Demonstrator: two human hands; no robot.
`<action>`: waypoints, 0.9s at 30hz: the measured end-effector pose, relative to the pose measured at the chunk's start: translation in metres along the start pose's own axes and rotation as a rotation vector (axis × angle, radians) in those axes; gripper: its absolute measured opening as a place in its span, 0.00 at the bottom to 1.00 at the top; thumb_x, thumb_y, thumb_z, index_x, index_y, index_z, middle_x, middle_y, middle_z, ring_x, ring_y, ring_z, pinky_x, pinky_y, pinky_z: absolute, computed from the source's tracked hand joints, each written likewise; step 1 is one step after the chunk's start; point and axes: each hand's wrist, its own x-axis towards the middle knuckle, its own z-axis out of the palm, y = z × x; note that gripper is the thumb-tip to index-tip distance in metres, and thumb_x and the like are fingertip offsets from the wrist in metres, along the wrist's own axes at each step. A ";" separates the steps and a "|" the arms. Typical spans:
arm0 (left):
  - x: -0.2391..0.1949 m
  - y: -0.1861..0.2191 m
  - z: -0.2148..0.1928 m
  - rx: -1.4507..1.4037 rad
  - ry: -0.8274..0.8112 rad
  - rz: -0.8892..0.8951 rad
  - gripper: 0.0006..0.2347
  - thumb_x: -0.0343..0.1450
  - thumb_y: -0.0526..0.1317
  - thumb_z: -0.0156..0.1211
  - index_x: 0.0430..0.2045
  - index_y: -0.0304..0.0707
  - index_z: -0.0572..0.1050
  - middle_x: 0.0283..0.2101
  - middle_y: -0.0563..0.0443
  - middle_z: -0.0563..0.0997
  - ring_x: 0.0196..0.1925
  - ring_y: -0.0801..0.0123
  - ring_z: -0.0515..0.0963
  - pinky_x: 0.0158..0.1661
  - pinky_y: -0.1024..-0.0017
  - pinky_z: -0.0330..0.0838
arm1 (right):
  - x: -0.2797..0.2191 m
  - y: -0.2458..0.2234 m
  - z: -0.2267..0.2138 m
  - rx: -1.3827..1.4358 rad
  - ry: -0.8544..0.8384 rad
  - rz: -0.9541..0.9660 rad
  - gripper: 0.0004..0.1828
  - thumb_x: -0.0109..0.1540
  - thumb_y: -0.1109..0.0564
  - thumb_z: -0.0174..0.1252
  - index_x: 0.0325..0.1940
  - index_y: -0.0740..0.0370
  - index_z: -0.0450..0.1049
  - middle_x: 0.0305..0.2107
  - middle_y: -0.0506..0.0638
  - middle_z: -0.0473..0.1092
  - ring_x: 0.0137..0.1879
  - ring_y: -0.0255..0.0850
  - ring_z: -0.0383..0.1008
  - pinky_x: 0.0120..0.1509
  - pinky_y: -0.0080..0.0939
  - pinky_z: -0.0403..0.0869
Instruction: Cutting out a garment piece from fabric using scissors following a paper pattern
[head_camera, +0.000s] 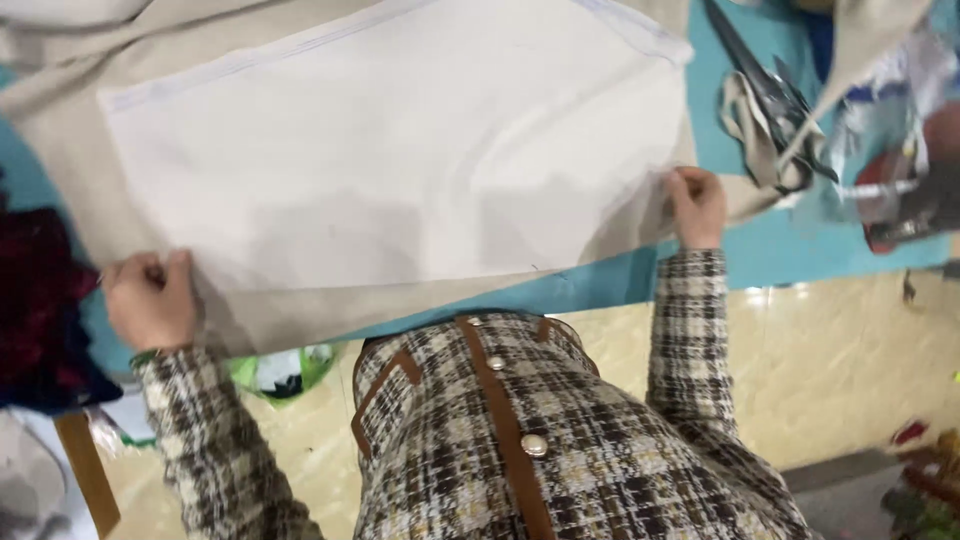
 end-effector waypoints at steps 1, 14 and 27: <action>0.000 -0.009 0.004 0.004 0.009 0.003 0.13 0.80 0.48 0.70 0.32 0.39 0.78 0.38 0.41 0.77 0.43 0.40 0.77 0.41 0.47 0.68 | -0.005 0.004 0.004 -0.057 0.048 -0.086 0.11 0.66 0.50 0.66 0.46 0.59 0.75 0.28 0.47 0.73 0.30 0.33 0.70 0.36 0.34 0.70; -0.002 0.021 -0.010 -0.045 -0.040 -0.151 0.31 0.83 0.48 0.76 0.20 0.36 0.58 0.20 0.40 0.59 0.24 0.46 0.59 0.29 0.47 0.50 | -0.019 -0.024 0.039 -0.266 0.125 -0.406 0.13 0.67 0.52 0.68 0.31 0.58 0.77 0.23 0.47 0.69 0.39 0.45 0.66 0.41 0.50 0.66; 0.038 -0.003 0.006 -0.216 0.043 -0.020 0.15 0.84 0.43 0.74 0.36 0.33 0.75 0.29 0.48 0.65 0.31 0.62 0.62 0.29 0.50 0.56 | -0.034 -0.036 0.048 -0.379 0.161 -0.296 0.12 0.62 0.47 0.71 0.34 0.56 0.78 0.29 0.49 0.71 0.40 0.46 0.71 0.45 0.51 0.69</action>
